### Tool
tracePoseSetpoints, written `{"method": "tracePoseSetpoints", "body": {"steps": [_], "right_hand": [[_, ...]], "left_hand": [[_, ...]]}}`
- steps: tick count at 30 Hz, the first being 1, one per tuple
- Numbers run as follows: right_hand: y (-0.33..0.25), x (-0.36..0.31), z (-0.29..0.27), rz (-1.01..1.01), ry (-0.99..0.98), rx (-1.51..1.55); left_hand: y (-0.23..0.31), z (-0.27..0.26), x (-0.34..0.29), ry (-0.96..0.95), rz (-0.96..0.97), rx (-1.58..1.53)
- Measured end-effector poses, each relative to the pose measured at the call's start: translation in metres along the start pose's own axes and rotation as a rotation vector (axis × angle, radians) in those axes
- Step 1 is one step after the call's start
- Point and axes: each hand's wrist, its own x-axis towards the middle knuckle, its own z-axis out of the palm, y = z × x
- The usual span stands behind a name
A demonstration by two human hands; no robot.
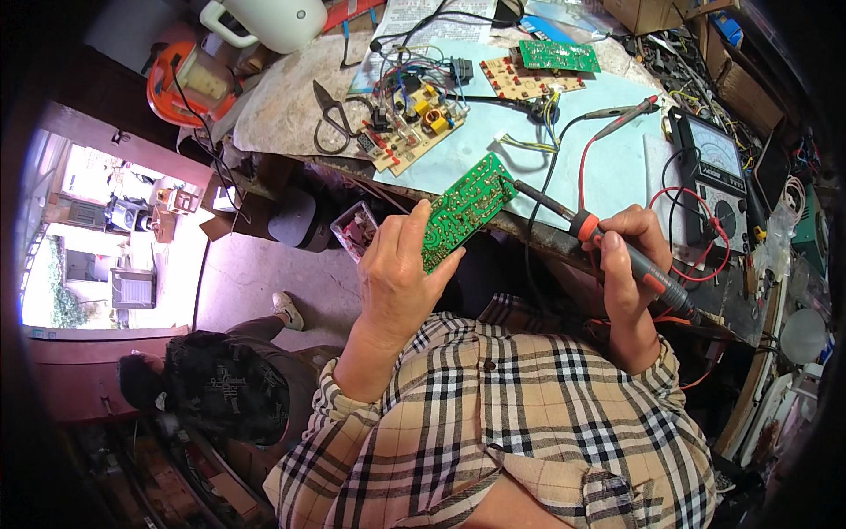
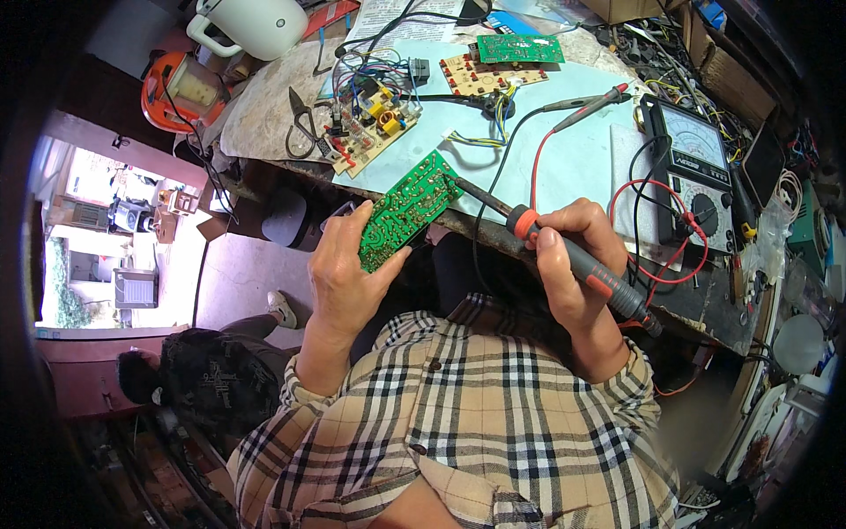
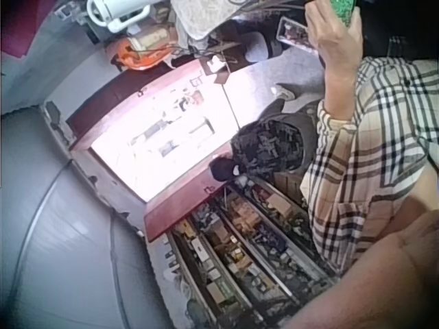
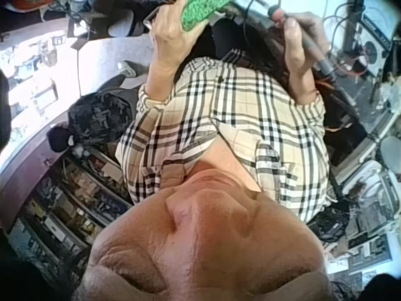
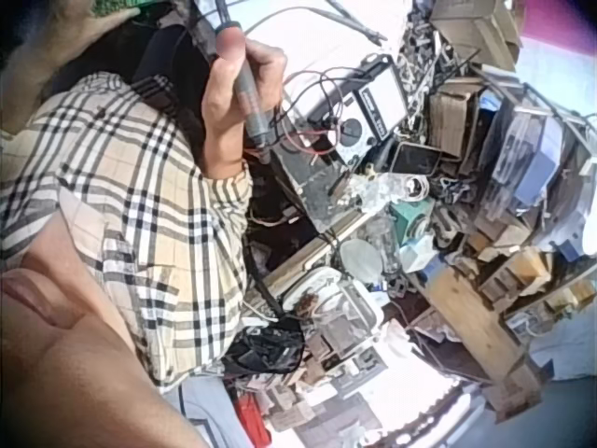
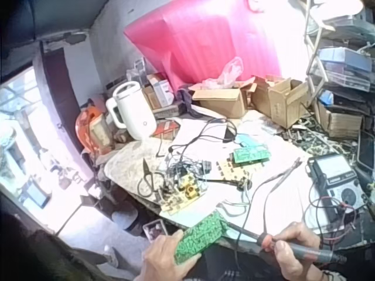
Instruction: The person solders a green circuit board using a soldering iron, repeatedly flipping it to work on both sides. They then reach under the table to retrieve a small cardboard box and place it on the workbench.
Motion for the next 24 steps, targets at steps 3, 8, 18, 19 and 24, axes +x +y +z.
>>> {"method": "tracePoseSetpoints", "body": {"steps": [3,8,18,19,24], "right_hand": [[0.0013,-0.0007,0.0007,0.004,0.015,-0.006],[0.0009,-0.0007,0.0004,0.009,0.011,-0.011],[-0.0043,-0.0004,0.0028,0.044,-0.006,0.048],[-0.0035,-0.0005,0.0015,0.043,-0.017,0.046],[-0.0035,-0.0009,0.0011,0.050,-0.028,0.047]], "left_hand": [[0.0005,-0.0003,-0.0001,-0.005,-0.005,0.001],[0.0011,-0.0008,0.0007,0.002,0.004,-0.010],[0.0001,0.0000,0.0001,0.002,-0.001,-0.003],[-0.0001,0.0003,-0.0001,0.002,-0.002,-0.003],[0.0006,-0.0001,0.0006,0.008,0.004,0.000]]}}
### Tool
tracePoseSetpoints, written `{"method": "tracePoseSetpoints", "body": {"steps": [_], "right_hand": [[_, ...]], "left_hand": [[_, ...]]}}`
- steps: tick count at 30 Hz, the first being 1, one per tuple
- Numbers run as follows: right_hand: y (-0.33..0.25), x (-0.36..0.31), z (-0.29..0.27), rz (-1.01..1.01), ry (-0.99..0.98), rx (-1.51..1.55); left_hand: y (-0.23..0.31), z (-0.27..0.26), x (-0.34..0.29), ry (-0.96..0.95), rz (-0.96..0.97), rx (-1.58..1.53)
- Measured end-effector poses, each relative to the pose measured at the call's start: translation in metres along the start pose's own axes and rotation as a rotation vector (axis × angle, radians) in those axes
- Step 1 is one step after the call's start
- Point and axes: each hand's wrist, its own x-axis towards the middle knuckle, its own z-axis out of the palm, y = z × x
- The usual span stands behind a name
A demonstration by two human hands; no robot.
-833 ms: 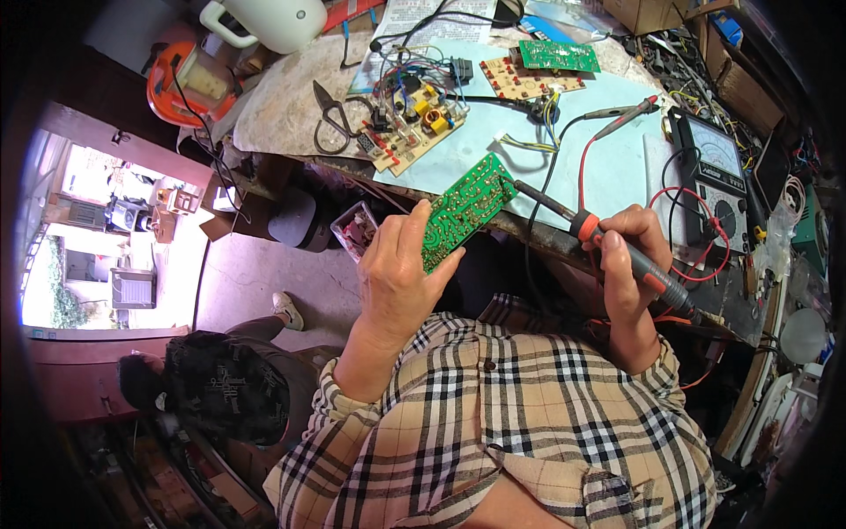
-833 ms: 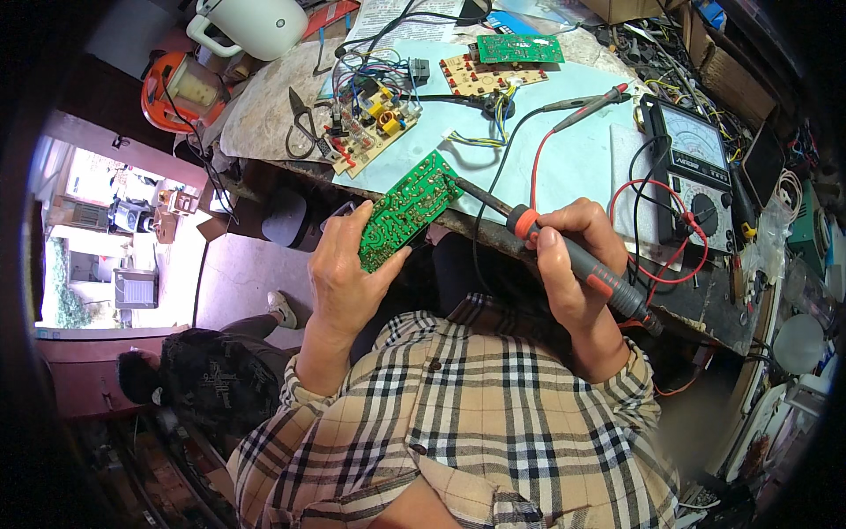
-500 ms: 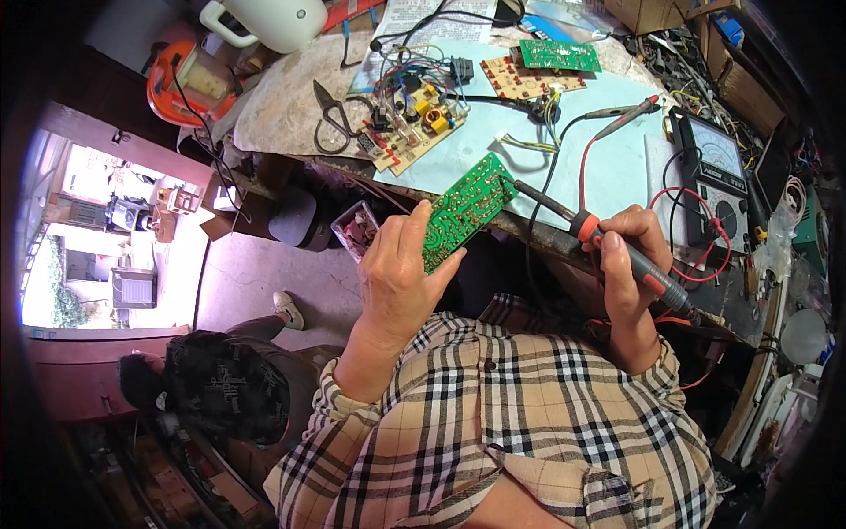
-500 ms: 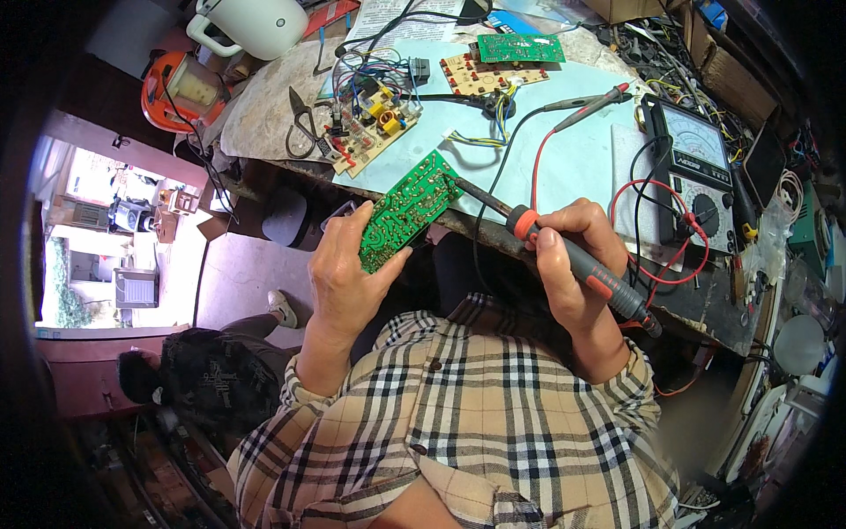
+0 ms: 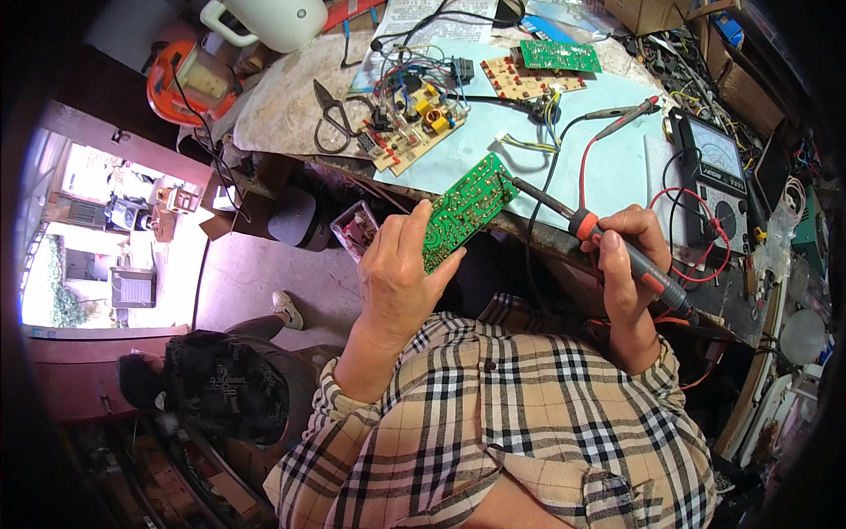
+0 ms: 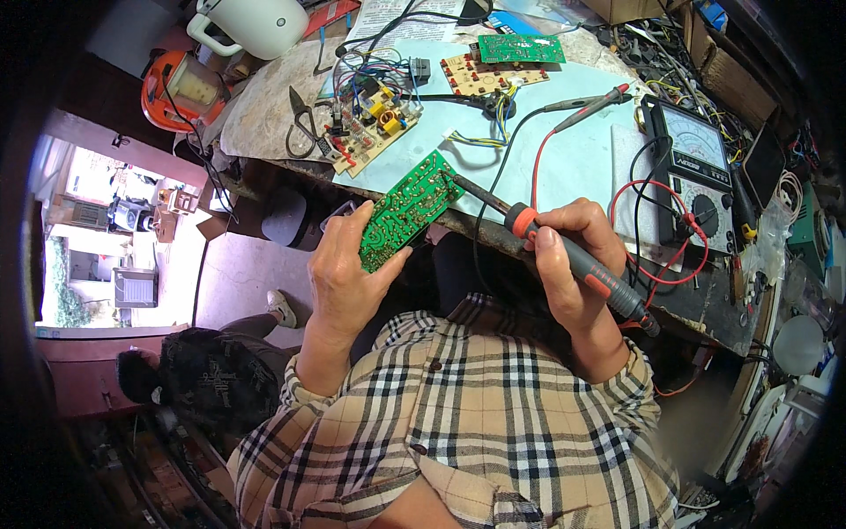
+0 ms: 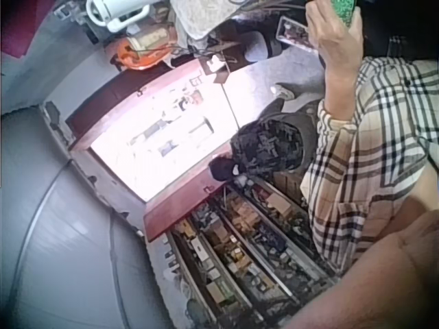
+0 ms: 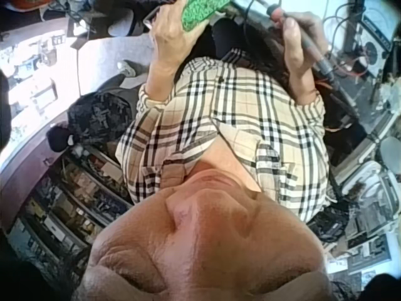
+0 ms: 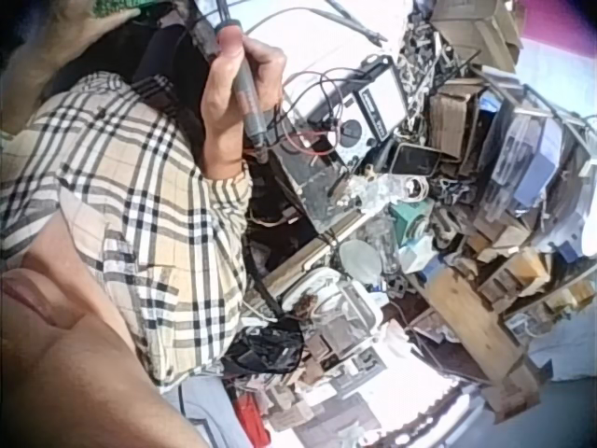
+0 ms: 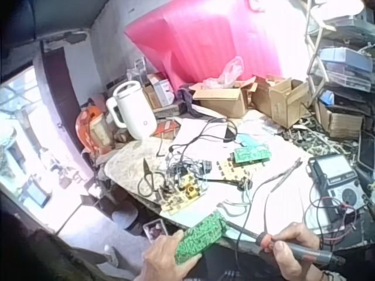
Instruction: The person solders a green circuit board using a soldering iron, repeatedly flipping it to work on both sides. They then reach under the table to retrieve a small cardboard box and place it on the workbench.
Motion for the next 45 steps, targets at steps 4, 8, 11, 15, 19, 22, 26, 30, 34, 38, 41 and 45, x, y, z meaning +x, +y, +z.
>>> {"method": "tracePoseSetpoints", "body": {"steps": [4,8,11,15,19,22,26,30,34,38,41,45], "right_hand": [[-0.0012,0.0004,0.0004,0.001,-0.004,-0.002],[0.0010,-0.0002,-0.0009,0.001,-0.009,-0.012],[-0.0001,0.0003,-0.0008,-0.002,-0.015,-0.023],[-0.0002,0.0006,0.0003,0.000,-0.013,-0.017],[-0.0002,0.0010,-0.0004,-0.004,-0.020,-0.028],[0.0000,0.0007,0.0000,0.005,-0.019,-0.025],[0.0019,0.0007,-0.0001,-0.005,-0.022,-0.022],[-0.0009,0.0009,0.0029,0.005,-0.015,-0.051],[0.0016,0.0009,0.0008,0.005,-0.018,-0.035],[0.0008,0.0016,0.0005,-0.008,-0.025,-0.031],[0.0020,0.0015,0.0001,-0.018,-0.027,-0.040],[-0.0010,0.0031,0.0007,-0.015,-0.032,-0.031]], "left_hand": [[-0.0003,-0.0006,-0.0004,-0.005,-0.003,0.000],[0.0002,-0.0006,-0.0002,-0.006,-0.004,0.001],[0.0003,-0.0011,0.0003,-0.002,0.007,0.005],[0.0002,-0.0011,0.0002,-0.008,0.001,0.003],[0.0005,-0.0016,0.0003,-0.013,-0.006,0.002],[-0.0001,-0.0013,0.0002,-0.013,-0.004,0.001],[0.0001,-0.0021,0.0009,-0.025,-0.011,0.008],[0.0000,-0.0022,0.0012,-0.027,-0.012,0.005],[0.0008,-0.0029,0.0014,-0.037,-0.023,0.002],[0.0008,-0.0029,0.0016,-0.037,-0.026,-0.002],[-0.0007,-0.0013,0.0016,-0.021,-0.014,-0.012],[-0.0002,-0.0018,0.0023,-0.023,-0.031,-0.021]]}}
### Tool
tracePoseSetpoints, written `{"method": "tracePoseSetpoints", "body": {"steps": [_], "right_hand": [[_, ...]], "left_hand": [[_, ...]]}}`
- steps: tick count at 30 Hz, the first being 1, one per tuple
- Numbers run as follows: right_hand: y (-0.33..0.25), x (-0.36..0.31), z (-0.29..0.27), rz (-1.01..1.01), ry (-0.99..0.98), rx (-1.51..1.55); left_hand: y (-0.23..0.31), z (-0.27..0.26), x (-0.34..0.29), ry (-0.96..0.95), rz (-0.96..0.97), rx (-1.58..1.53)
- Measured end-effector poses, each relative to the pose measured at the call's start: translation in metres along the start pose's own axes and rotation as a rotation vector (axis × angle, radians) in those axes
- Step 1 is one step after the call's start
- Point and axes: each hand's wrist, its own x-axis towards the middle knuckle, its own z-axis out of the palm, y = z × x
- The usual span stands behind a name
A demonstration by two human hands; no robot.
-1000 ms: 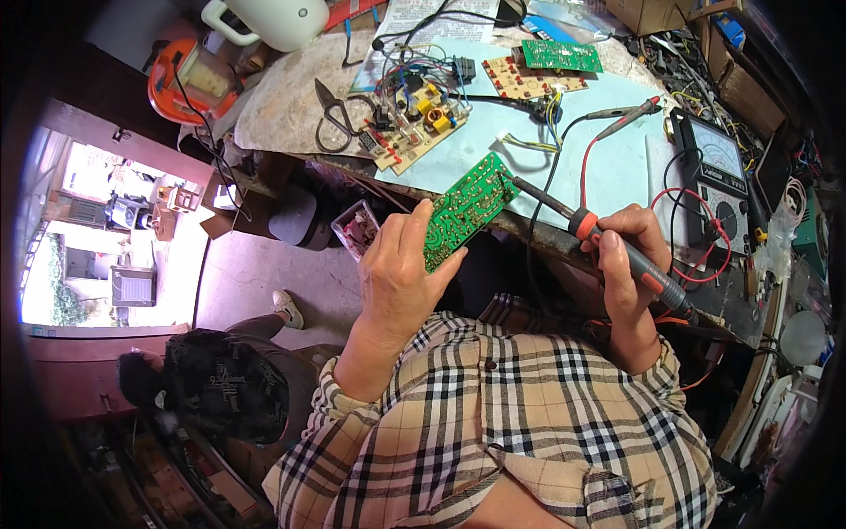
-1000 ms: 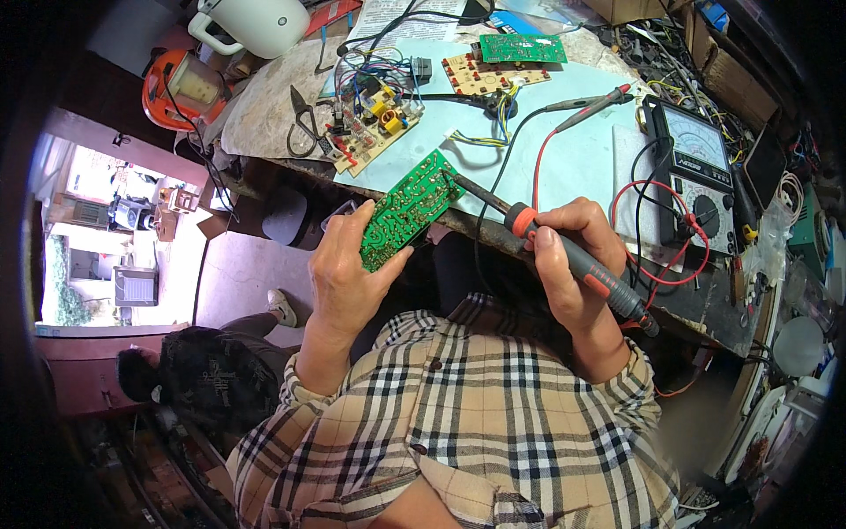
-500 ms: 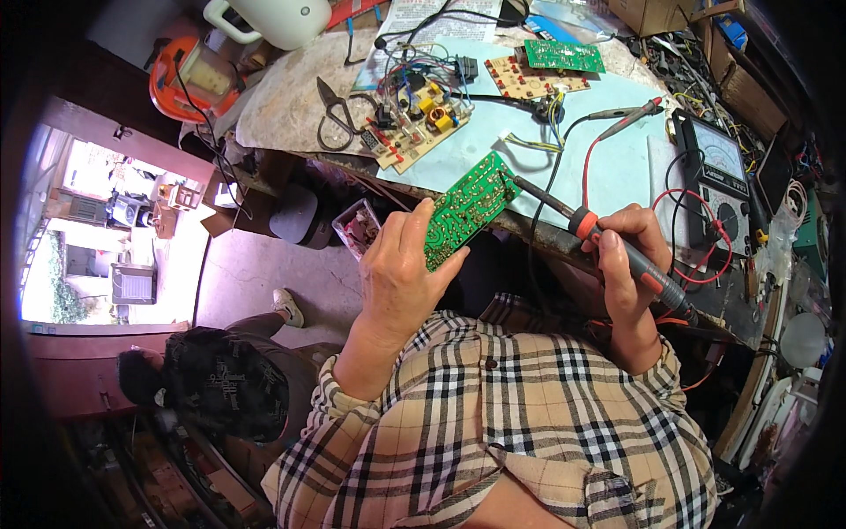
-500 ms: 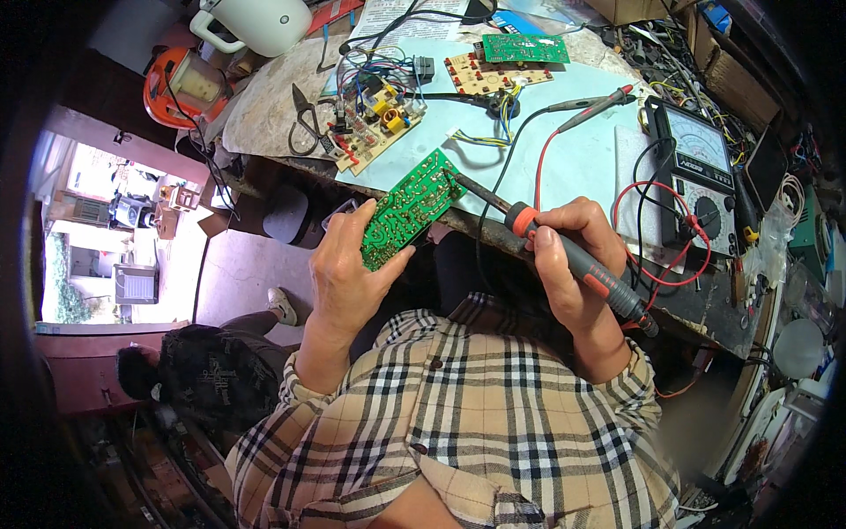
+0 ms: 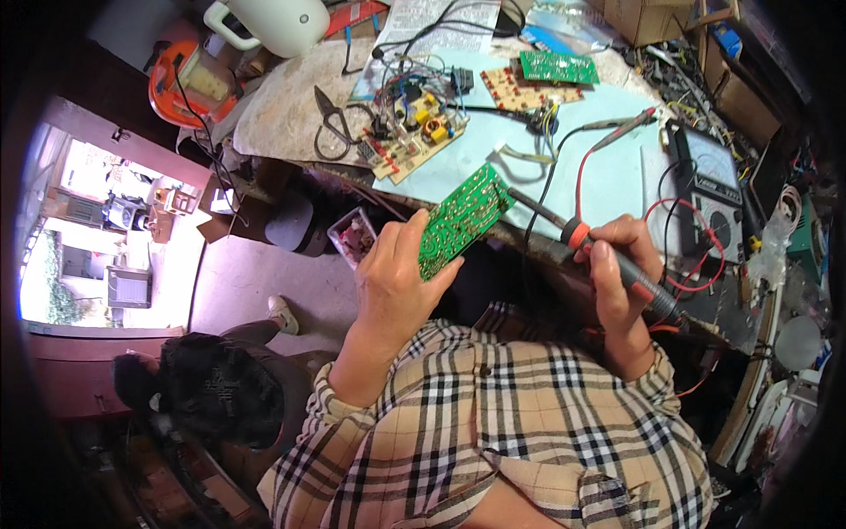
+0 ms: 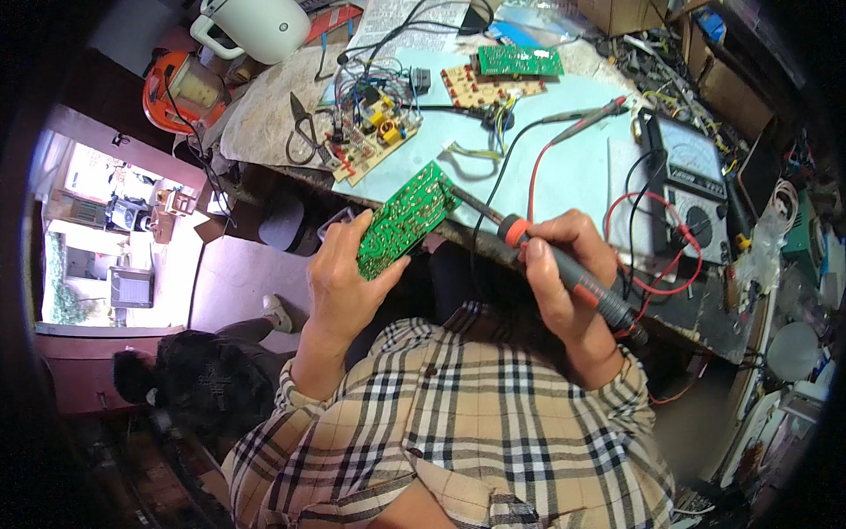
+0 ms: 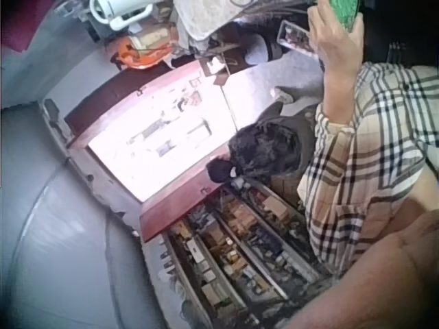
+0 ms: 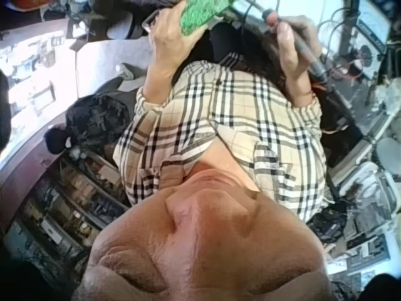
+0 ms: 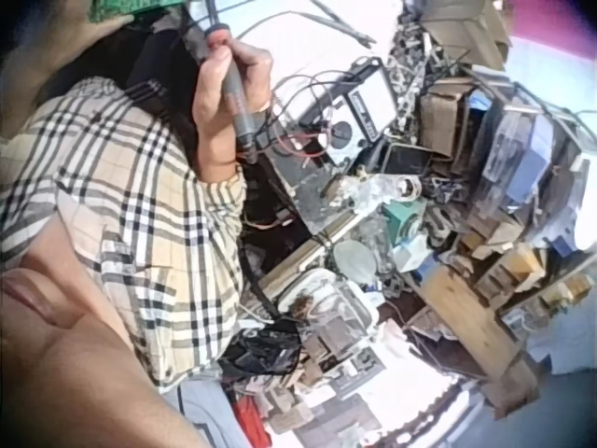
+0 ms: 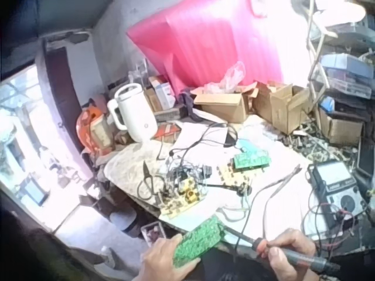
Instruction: The person solders a green circuit board using a soldering iron, repeatedly flipping it to work on both sides. They then reach under the table to retrieve a small cardboard box and place it on the workbench.
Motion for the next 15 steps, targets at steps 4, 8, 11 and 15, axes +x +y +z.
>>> {"method": "tracePoseSetpoints", "body": {"steps": [4,8,11,15], "right_hand": [[0.003,-0.003,0.002,-0.011,0.069,0.092],[0.002,-0.004,0.004,-0.008,0.093,0.097],[0.004,-0.003,0.006,-0.006,0.110,0.115],[0.005,-0.002,0.005,0.028,0.120,0.165]], "left_hand": [[-0.002,0.000,-0.001,0.007,-0.027,-0.047],[-0.007,0.002,-0.003,0.011,-0.028,-0.084],[-0.010,0.003,-0.006,0.007,-0.041,-0.115],[-0.014,0.004,-0.007,-0.003,-0.052,-0.139]]}}
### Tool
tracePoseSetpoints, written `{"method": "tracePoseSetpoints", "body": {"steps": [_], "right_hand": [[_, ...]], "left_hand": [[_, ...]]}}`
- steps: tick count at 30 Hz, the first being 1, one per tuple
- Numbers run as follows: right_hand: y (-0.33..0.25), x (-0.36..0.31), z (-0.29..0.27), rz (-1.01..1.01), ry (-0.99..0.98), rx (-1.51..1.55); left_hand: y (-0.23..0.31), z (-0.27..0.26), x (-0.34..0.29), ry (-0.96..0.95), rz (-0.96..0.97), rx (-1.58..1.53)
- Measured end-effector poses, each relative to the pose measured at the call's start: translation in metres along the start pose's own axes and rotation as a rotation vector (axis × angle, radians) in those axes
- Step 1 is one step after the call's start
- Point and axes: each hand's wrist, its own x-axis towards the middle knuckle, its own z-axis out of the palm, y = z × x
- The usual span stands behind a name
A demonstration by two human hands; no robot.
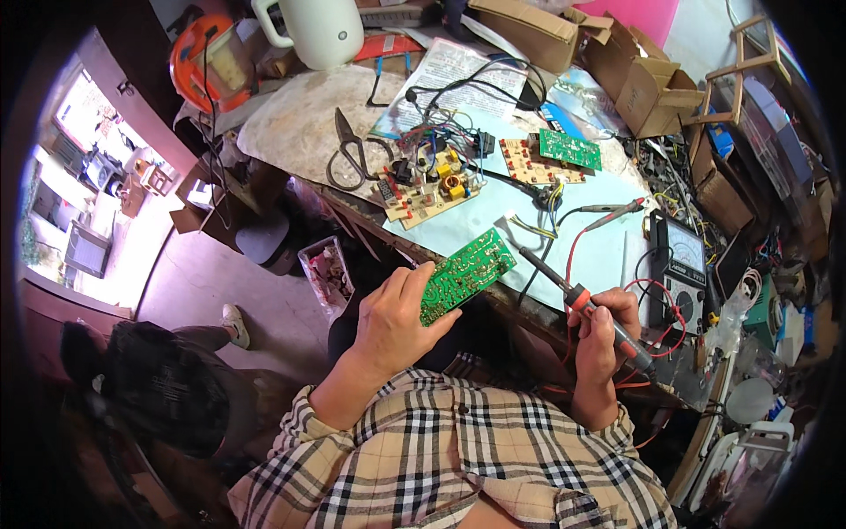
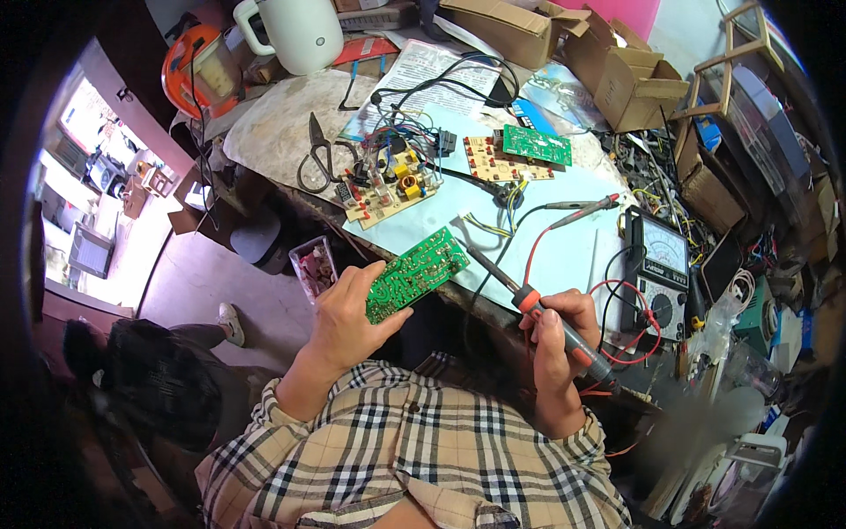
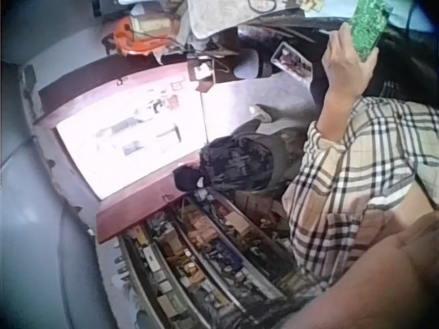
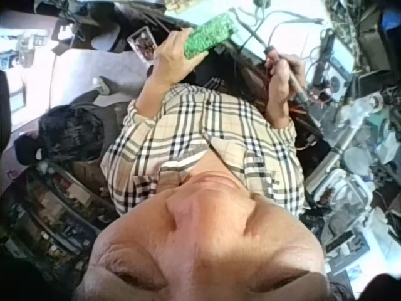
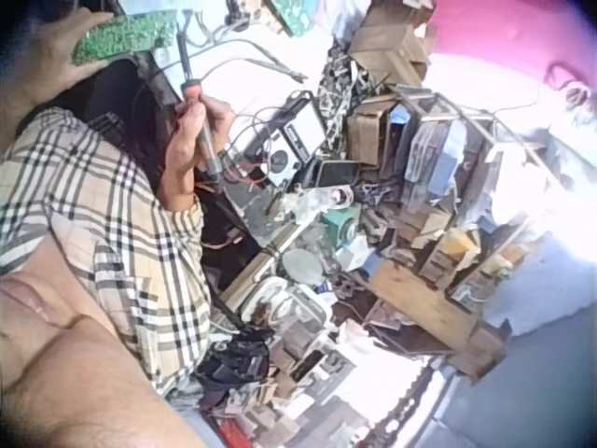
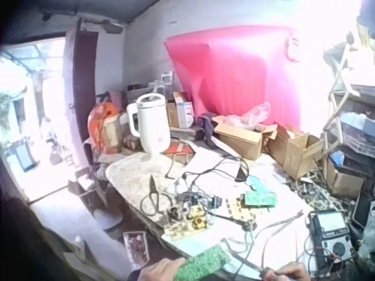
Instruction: The person solders a green circuit board using a soldering iron, repeatedly flipping it to work on both sides. They then reach under the table to retrieve a small cardboard box and place it on the workbench.
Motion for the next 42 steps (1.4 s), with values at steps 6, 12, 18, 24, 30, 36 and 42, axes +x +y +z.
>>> {"method": "tracePoseSetpoints", "body": {"steps": [6,12,18,24,30,36,42], "right_hand": [[0.001,0.001,0.002,0.032,0.014,0.015],[0.001,0.003,0.002,0.045,0.120,0.022],[0.001,0.005,0.003,0.076,0.155,0.089],[-0.002,0.005,-0.001,0.099,0.158,0.129],[-0.001,0.005,-0.004,0.110,0.160,0.143],[-0.003,0.006,0.000,0.115,0.178,0.130],[-0.001,0.006,-0.003,0.110,0.168,0.129]], "left_hand": [[-0.009,0.000,0.001,-0.009,0.020,-0.030],[-0.015,-0.001,0.007,-0.026,0.044,-0.081],[-0.019,-0.009,0.013,-0.030,0.036,-0.165],[-0.022,-0.012,0.019,0.023,-0.010,-0.185],[-0.021,-0.010,0.023,0.032,-0.033,-0.171],[-0.020,-0.006,0.024,0.024,-0.024,-0.151],[-0.019,-0.005,0.023,0.017,-0.030,-0.118]]}}
